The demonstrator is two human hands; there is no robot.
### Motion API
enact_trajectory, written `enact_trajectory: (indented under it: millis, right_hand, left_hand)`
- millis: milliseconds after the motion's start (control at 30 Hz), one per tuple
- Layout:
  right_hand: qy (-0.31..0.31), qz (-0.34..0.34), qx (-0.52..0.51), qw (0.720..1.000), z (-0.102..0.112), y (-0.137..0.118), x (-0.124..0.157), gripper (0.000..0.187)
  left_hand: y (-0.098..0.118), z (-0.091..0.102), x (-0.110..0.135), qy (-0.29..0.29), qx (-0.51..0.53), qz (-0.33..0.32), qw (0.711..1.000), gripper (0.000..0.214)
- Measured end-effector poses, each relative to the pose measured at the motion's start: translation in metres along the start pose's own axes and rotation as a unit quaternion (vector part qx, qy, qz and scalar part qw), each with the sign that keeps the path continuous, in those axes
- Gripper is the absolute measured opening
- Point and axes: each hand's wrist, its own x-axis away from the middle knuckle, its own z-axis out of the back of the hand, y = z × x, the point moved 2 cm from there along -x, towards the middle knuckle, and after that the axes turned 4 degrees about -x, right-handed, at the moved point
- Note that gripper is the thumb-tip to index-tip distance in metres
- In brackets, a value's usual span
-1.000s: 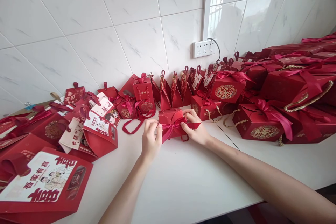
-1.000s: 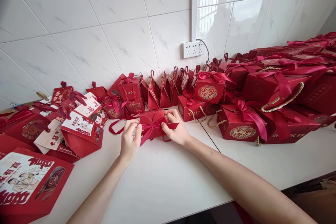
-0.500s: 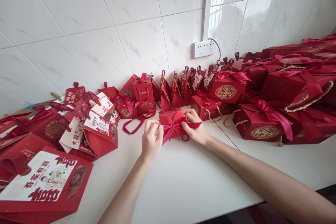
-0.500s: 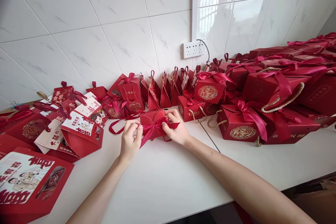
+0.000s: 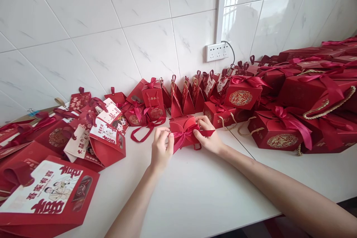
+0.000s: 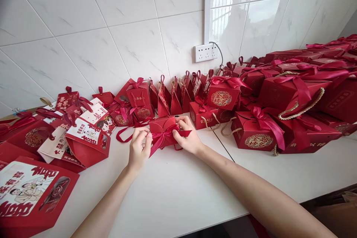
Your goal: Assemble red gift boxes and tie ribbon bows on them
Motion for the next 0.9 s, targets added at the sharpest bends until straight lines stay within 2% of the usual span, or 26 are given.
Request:
enact_trajectory:
  millis: [200, 600, 733, 900]
  right_hand:
    - [0.003, -0.001, -0.009, 1.0, 0.0003, -0.0005, -0.0004, 0.013]
    - [-0.051, -0.025, -0.074, 0.996, 0.0017, 0.0009, 0.0015, 0.011]
    - [-0.04, 0.003, -0.047, 0.998, 0.0022, 0.0007, 0.0013, 0.015]
    - [-0.024, 0.011, -0.038, 0.999, 0.0013, -0.0003, 0.0009, 0.015]
  left_hand:
    - [-0.0008, -0.0001, -0.0004, 0.007, 0.0, 0.004, 1.0, 0.026]
    - [-0.0007, 0.0007, -0.0011, 0.024, -0.01, 0.002, 1.0, 0.017]
    - [-0.0014, 0.0007, -0.0007, 0.031, -0.007, 0.002, 1.0, 0.006]
    - [-0.0029, 0.0005, -0.0005, 0.035, -0.001, 0.008, 0.999, 0.007]
